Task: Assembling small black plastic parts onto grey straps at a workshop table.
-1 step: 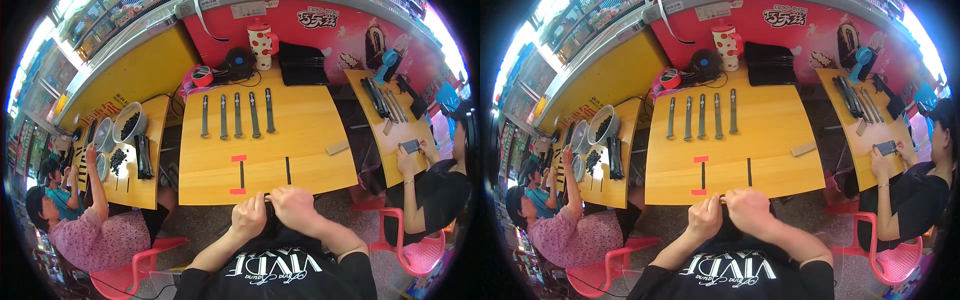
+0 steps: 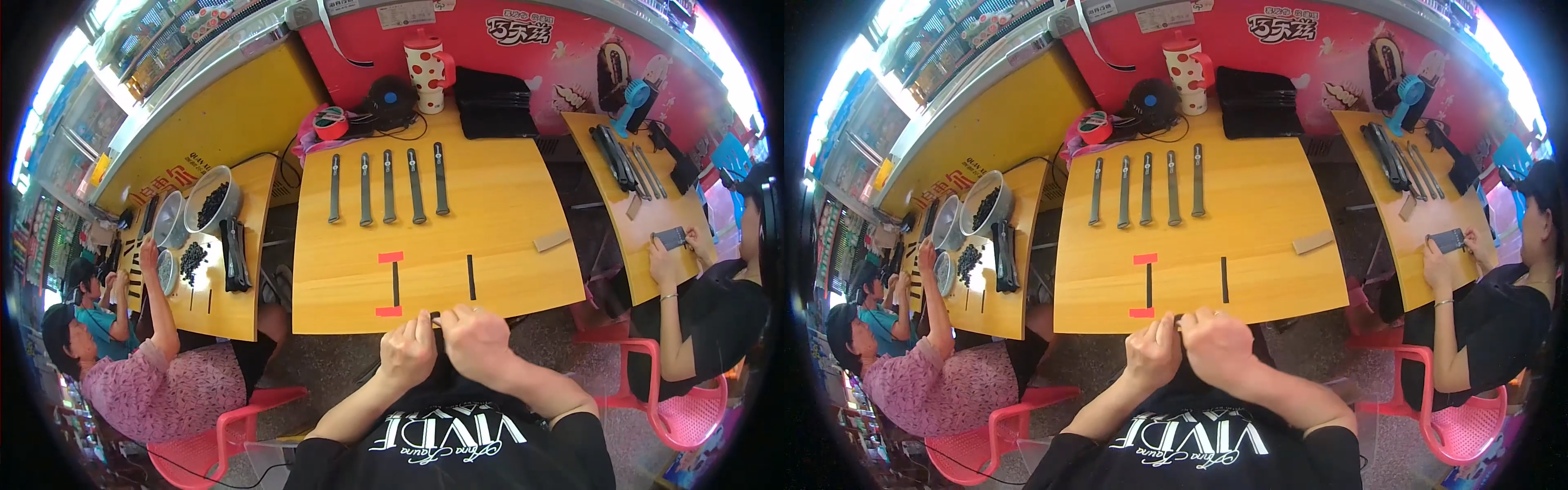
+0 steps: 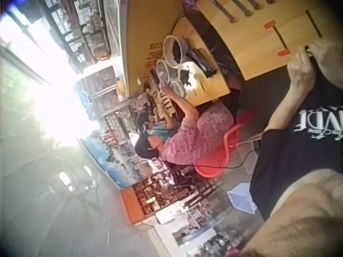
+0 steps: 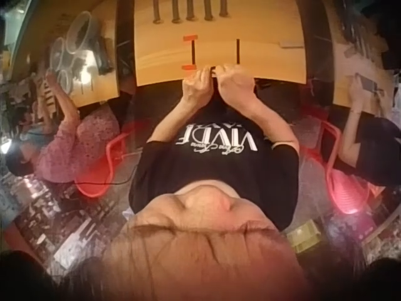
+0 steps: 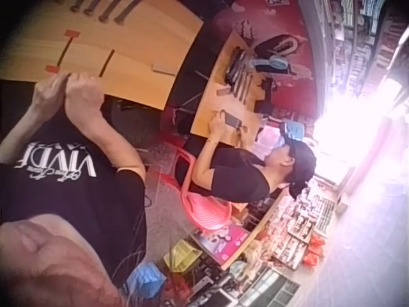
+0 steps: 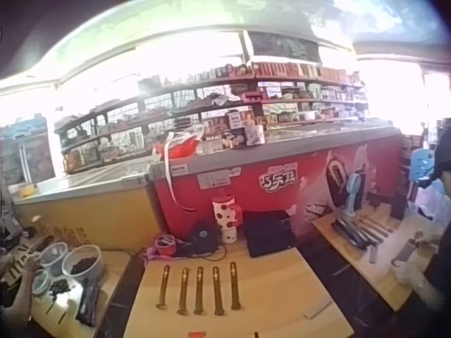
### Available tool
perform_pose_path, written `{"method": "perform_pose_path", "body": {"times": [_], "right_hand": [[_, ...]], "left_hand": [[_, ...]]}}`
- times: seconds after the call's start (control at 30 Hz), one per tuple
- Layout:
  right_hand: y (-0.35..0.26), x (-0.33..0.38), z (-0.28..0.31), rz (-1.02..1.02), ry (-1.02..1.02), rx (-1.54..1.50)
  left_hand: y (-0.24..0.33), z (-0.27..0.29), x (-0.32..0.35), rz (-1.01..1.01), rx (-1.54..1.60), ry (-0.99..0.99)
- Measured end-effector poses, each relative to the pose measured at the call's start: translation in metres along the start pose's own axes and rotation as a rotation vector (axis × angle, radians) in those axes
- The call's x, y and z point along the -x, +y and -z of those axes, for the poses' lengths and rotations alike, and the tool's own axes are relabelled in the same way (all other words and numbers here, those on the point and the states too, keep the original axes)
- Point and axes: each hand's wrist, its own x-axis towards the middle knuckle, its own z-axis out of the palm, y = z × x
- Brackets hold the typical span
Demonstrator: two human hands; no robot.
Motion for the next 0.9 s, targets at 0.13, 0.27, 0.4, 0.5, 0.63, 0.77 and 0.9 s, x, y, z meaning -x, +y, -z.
{"method": "perform_pose_path", "body": {"times": [0.13,0.27,0.4,0.5,0.63,0.77,0.9], "right_hand": [[-0.005,0.001,-0.006,-0.033,0.138,-0.094],[0.012,0.001,0.002,-0.06,0.074,-0.407],[0.016,-0.004,0.017,0.062,0.061,-0.518],[0.016,-0.005,0.025,0.119,0.017,-0.641],[0.021,-0.001,0.019,0.107,0.014,-0.589],[0.015,-0.004,0.021,0.147,0.03,-0.287],[-0.008,0.001,0.012,0.111,0.114,0.125]], "left_hand": [[-0.003,-0.002,-0.003,0.298,0.451,0.088],[-0.004,0.016,-0.008,0.591,1.137,-0.089],[-0.007,0.027,-0.012,0.341,1.014,-0.065],[-0.013,0.031,-0.012,0.198,0.985,-0.093],[-0.009,0.033,-0.017,-0.095,0.483,0.096],[-0.015,0.028,-0.014,-0.203,0.208,0.036],[-0.005,0.021,-0.012,-0.097,0.077,0.084]]}}
